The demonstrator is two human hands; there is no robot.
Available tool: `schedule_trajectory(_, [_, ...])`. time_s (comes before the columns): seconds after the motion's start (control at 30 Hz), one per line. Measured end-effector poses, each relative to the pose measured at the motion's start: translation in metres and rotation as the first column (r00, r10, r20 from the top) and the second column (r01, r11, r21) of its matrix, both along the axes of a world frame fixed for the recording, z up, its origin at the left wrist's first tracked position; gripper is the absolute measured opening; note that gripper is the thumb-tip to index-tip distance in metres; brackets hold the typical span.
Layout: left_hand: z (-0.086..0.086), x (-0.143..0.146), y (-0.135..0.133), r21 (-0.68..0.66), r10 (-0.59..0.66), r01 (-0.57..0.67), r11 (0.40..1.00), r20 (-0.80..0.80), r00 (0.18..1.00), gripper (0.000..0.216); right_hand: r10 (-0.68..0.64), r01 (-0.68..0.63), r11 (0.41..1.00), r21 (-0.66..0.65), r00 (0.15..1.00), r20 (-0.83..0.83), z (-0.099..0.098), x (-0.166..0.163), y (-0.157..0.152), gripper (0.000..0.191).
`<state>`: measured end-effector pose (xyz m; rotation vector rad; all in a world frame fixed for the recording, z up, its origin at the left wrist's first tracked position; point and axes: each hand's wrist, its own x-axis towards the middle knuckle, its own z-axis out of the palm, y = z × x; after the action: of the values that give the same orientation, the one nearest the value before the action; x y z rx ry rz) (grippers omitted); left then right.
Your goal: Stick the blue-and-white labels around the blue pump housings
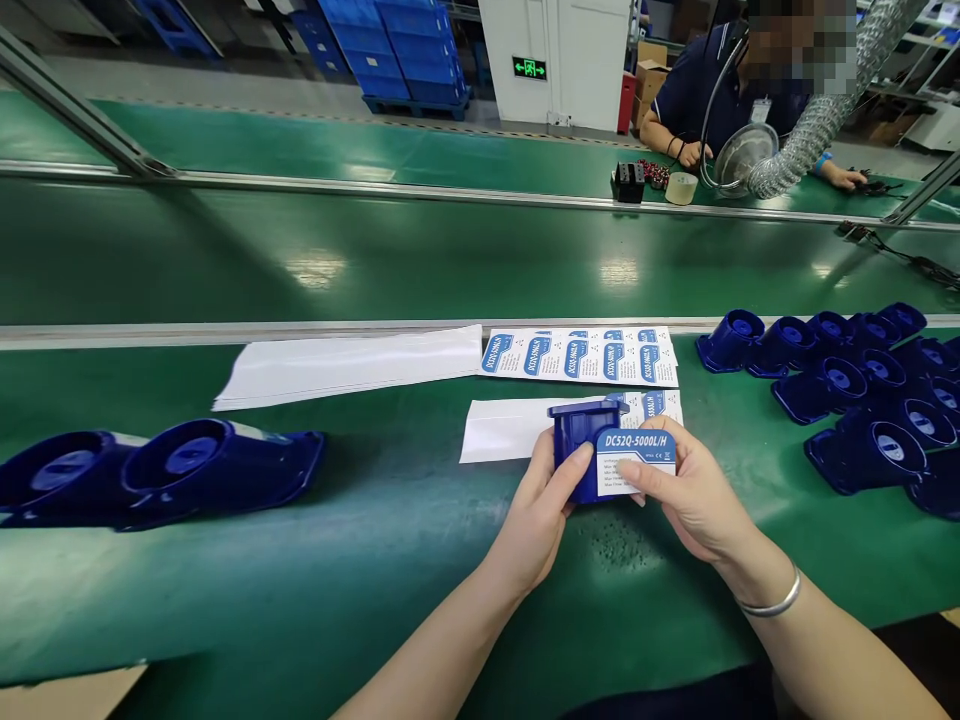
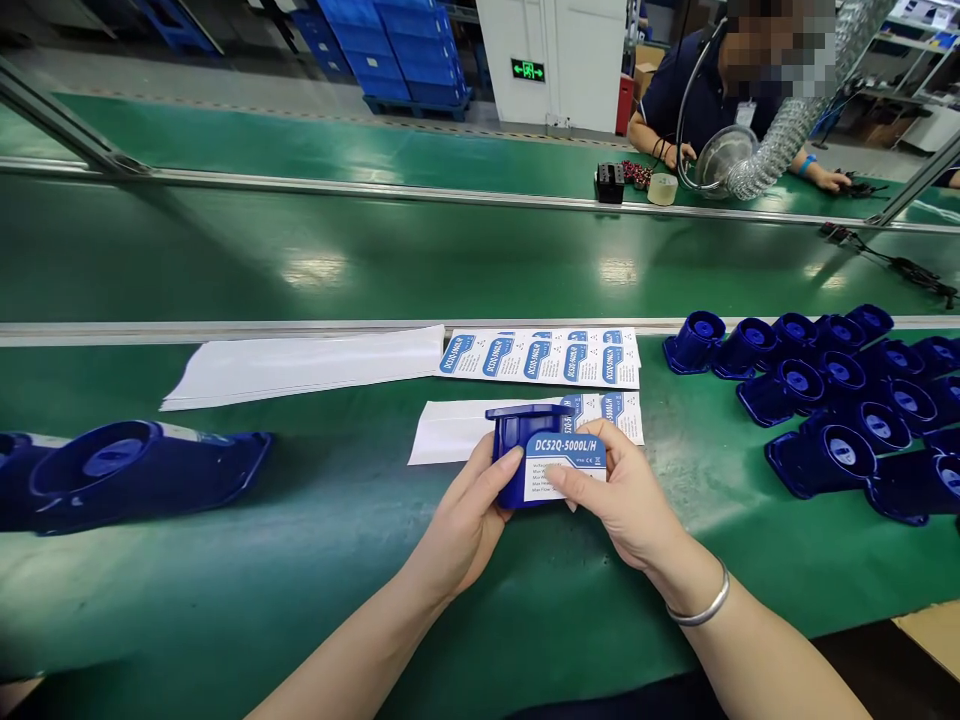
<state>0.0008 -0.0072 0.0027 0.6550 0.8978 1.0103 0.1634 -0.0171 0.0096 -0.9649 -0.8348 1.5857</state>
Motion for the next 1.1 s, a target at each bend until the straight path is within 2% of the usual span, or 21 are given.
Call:
schedule_trajectory(0.37, [0.0018, -0.0009, 0.0002, 0.008, -0.006, 0.006, 1.0, -0.037, 0.999, 0.061, 0.003, -0.002, 1.0, -0.023, 1.0, 0.03, -0.0004, -0.0003, -0.0001, 0.043])
schedule_trajectory(0.6, [-0.0026, -0.0007, -0.0004, 0.003, 0.0, 0.0, 1.0, -0.031, 1.0, 0.058, -0.002, 0.002, 1.0, -0.017, 1.0, 0.025, -0.0011, -0.0006, -0.0004, 0.039])
schedule_trajectory(1.1, [0.0051, 0.0005, -0.0011, -0.005, 0.0, 0.0, 1.0, -0.049, 0.999, 0.057, -0.001, 0.001, 1.0, -0.027, 1.0, -0.005, -0.0011, -0.0006, 0.0008, 0.034])
